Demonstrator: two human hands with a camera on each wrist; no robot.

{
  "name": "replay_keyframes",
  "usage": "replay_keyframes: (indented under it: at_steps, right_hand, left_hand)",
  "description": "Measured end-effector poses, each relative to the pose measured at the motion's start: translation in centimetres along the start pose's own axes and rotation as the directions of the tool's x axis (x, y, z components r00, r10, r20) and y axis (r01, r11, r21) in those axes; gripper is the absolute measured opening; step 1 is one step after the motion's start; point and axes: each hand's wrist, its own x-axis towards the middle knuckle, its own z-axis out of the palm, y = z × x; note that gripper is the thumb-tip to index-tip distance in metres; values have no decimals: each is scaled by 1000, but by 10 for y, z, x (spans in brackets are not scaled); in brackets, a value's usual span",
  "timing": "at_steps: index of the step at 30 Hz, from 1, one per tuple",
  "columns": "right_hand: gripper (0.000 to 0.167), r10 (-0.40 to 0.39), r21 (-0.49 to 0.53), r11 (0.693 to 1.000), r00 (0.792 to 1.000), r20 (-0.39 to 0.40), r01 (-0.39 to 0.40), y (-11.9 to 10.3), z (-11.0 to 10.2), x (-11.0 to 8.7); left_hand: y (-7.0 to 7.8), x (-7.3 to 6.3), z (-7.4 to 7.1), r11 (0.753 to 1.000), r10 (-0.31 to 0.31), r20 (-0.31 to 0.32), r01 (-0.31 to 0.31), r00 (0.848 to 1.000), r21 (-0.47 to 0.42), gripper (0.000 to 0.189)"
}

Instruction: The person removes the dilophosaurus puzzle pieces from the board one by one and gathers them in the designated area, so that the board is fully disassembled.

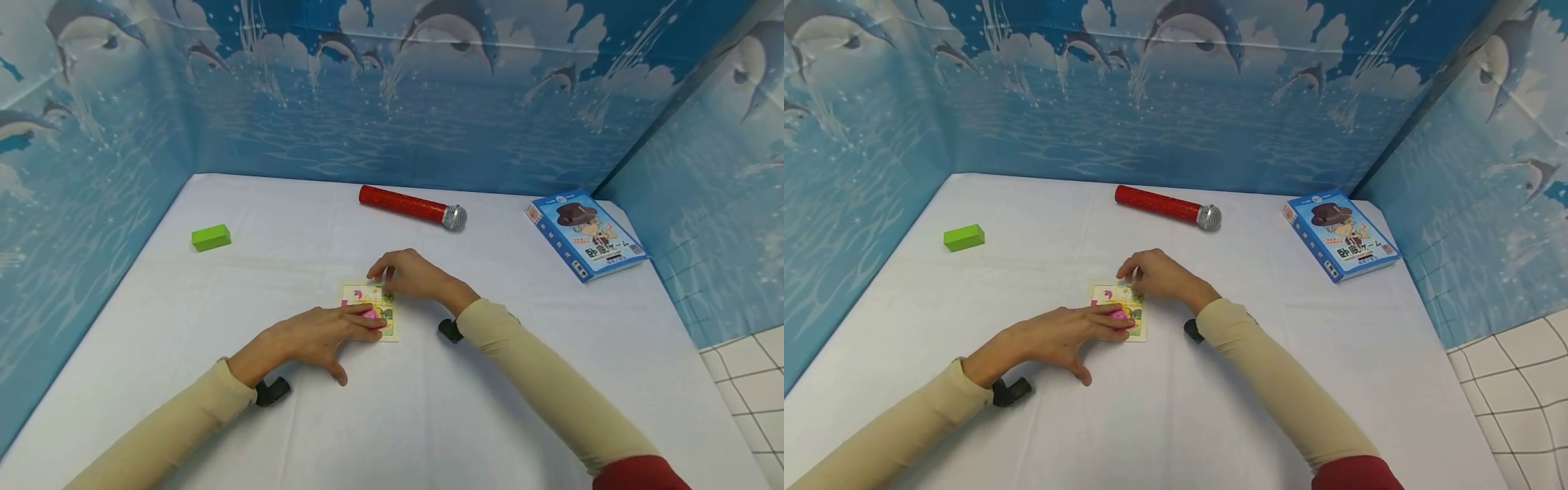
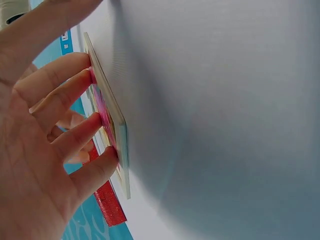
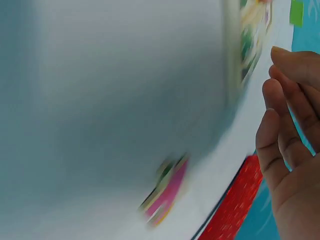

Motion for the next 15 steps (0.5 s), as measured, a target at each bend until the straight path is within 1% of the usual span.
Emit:
replay_keyframes:
  at_steps: [4,11,15]
  right_hand:
    - [31,-38,-22,999,997,63,39,-13,8,11]
    - [39,-18,-111,993,989,147,34,-21,14,20]
    - [40,-12,-174,984,986,169,42,-22,12,21]
  left_hand:
    - [0,-1,0,1000,1,-3,-1,1000,-6,86]
    - [-1,-1,1,1000,5,-11,-5,1000,-2,86]
    - [-1,-1,0,1000,-1,-11,1,1000,2,86]
